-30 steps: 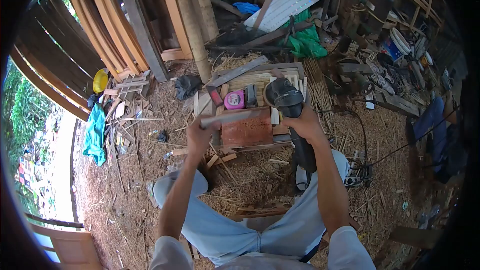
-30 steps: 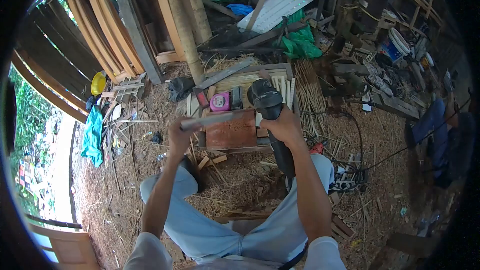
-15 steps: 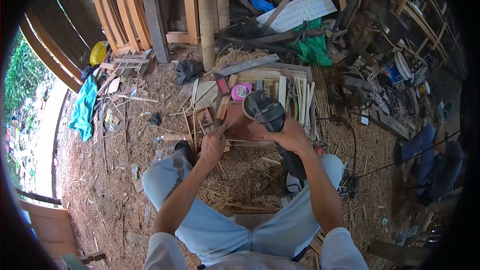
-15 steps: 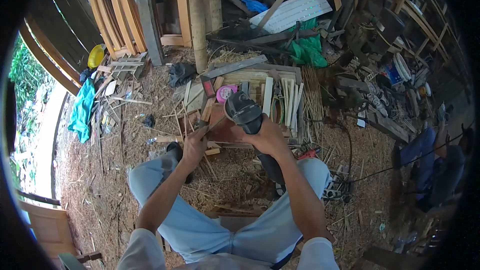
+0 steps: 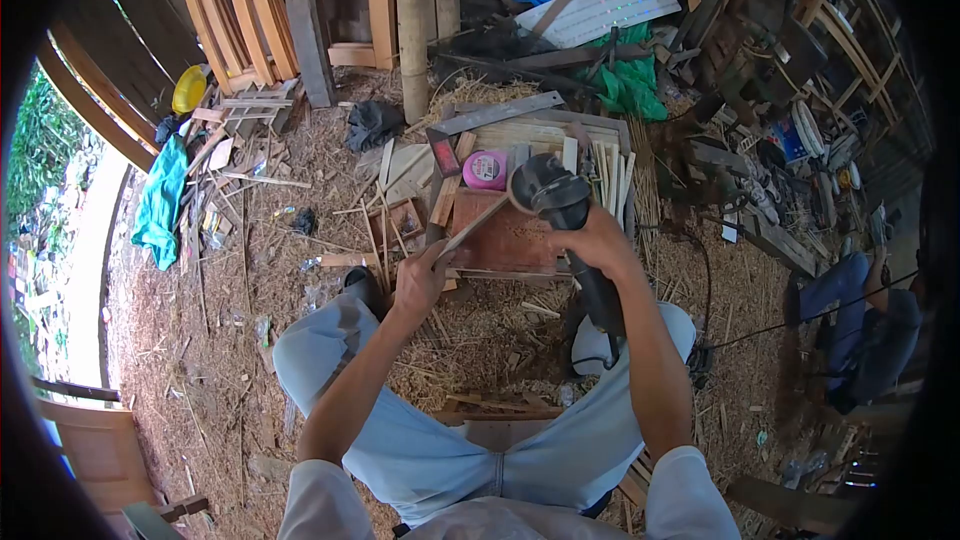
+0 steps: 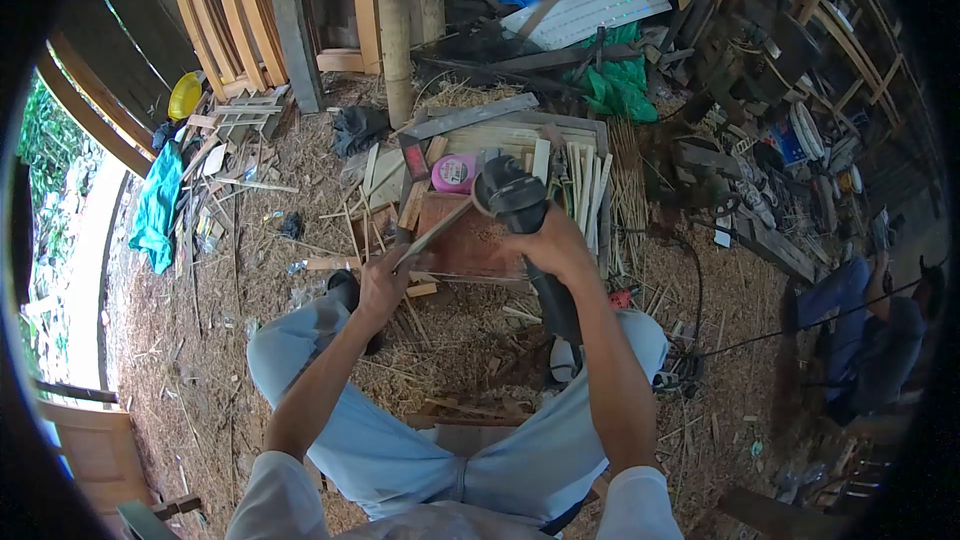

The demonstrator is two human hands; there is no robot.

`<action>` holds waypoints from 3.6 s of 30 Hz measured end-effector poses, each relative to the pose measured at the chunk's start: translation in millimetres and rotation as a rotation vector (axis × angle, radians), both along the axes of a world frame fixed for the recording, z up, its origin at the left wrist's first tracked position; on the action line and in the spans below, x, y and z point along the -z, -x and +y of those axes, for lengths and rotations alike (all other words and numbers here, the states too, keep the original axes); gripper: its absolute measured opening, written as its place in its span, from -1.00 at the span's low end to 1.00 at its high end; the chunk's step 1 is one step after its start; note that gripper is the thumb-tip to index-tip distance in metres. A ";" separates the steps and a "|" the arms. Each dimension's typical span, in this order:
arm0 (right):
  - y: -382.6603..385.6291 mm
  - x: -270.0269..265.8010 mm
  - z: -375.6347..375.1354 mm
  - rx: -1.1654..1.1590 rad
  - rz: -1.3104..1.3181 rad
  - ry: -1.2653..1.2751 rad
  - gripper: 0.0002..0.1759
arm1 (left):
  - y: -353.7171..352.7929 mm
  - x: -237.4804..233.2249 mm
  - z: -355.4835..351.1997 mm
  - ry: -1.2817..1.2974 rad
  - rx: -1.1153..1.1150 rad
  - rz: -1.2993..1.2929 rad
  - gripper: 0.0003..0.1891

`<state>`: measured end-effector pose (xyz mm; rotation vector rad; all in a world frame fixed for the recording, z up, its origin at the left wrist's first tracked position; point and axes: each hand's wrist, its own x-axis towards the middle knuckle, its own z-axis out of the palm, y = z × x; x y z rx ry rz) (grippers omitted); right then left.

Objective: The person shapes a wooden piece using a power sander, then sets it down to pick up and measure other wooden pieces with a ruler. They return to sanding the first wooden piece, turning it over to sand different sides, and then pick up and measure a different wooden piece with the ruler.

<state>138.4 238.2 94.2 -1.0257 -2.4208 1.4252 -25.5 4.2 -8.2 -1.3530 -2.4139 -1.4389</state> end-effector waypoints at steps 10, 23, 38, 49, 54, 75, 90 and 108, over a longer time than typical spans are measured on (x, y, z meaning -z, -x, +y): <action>-13.8 -4.9 14.0 0.142 -0.087 0.032 -0.30 | 0.4 -17.1 -6.1 0.058 0.021 -0.125 -0.82; 0.3 -13.3 -32.6 -0.111 -0.117 -0.081 -0.19 | 11.5 -19.6 6.1 0.261 -0.024 -0.467 -0.72; -14.2 10.1 15.9 0.145 -0.101 -0.057 -0.44 | 11.5 -30.6 -9.9 0.278 0.033 -0.322 -0.72; -5.7 -22.0 -27.9 -0.033 -0.026 -0.079 -0.32 | 16.7 -35.7 -5.9 0.374 0.101 0.031 -0.80; 0.7 -19.8 -37.8 -0.094 -0.123 -0.110 -0.28 | 19.3 -37.2 -4.3 0.297 0.136 -0.001 -0.79; 1.1 -21.7 -28.5 -0.094 -0.097 0.016 -0.28 | 25.4 -36.6 -5.2 0.328 0.138 0.054 -0.74; -19.4 3.6 19.8 0.169 0.047 0.021 -0.48 | -5.5 -4.7 7.1 0.466 -0.055 0.372 -0.63; -60.3 -3.7 33.5 0.384 0.182 0.131 -0.43 | 47.2 -45.0 141.3 0.928 -0.110 0.072 -0.27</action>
